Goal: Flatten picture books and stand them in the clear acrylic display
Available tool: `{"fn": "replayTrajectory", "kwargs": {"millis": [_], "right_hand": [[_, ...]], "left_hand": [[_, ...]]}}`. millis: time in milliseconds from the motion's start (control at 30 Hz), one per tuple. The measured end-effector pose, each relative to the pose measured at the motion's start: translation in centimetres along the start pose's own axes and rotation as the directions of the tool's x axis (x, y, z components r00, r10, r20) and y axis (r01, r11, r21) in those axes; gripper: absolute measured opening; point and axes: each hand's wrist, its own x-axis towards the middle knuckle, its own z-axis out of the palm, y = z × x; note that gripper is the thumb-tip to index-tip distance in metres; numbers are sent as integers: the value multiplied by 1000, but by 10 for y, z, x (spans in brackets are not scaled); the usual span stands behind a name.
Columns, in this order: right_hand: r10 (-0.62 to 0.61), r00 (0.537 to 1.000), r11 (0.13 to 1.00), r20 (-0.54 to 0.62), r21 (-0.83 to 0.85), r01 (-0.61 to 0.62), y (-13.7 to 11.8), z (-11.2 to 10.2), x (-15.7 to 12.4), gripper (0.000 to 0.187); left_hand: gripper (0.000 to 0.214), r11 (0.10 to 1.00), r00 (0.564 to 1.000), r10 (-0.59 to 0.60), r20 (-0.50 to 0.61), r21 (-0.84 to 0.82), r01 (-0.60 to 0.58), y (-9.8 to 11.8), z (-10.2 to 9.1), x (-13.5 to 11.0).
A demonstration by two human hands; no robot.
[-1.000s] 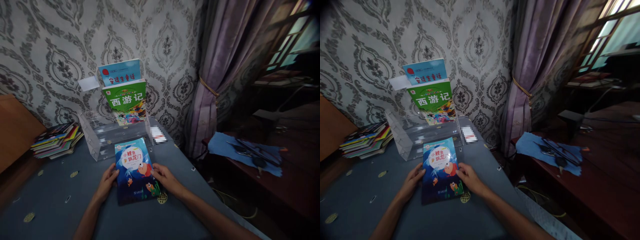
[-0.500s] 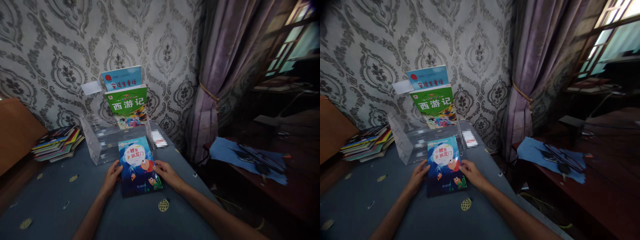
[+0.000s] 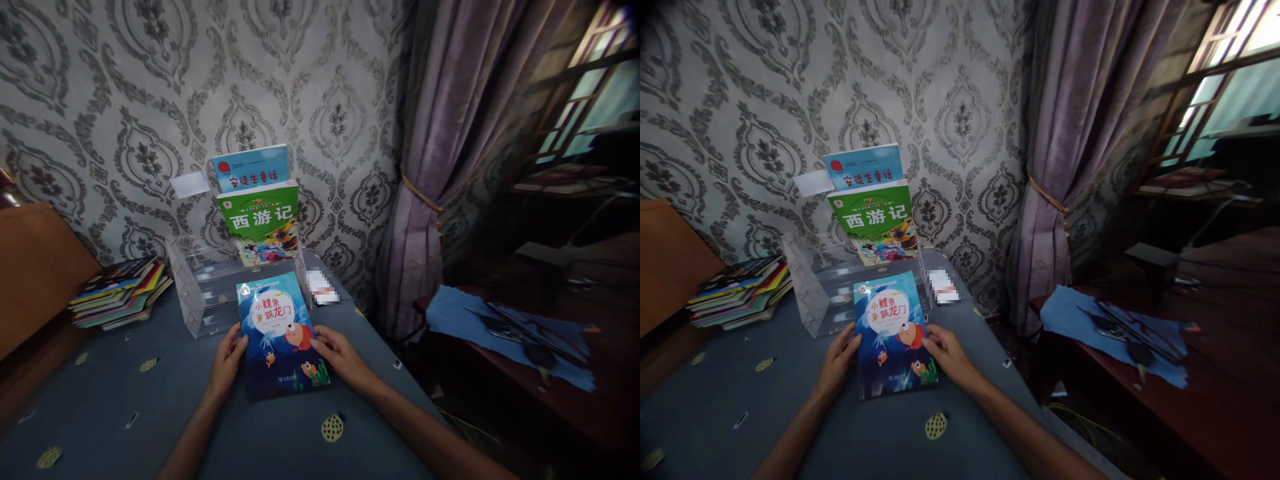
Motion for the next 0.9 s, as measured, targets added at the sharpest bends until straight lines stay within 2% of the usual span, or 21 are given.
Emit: {"fn": "replayTrajectory", "kwargs": {"millis": [167,433,533,733,900], "right_hand": [[3,1000,1000,31,7,-3,-4,-2,4,52],[-43,997,999,56,20,42,-6,-5,11,57],[-52,997,999,62,16,51,-10,-8,18,55],[-85,996,996,11,-30,85,-21,-15,35,50],[-130,991,991,39,-1,130,-28,-18,45,46]], "left_hand": [[79,1000,1000,14,-7,-14,-15,5,5,2],[82,996,994,91,-61,23,-90,4,8,9],[81,989,989,135,-60,69,-130,11,12,15],[86,972,978,210,11,101,-210,29,22,29],[85,955,962,271,-4,129,-269,36,26,39]]}}
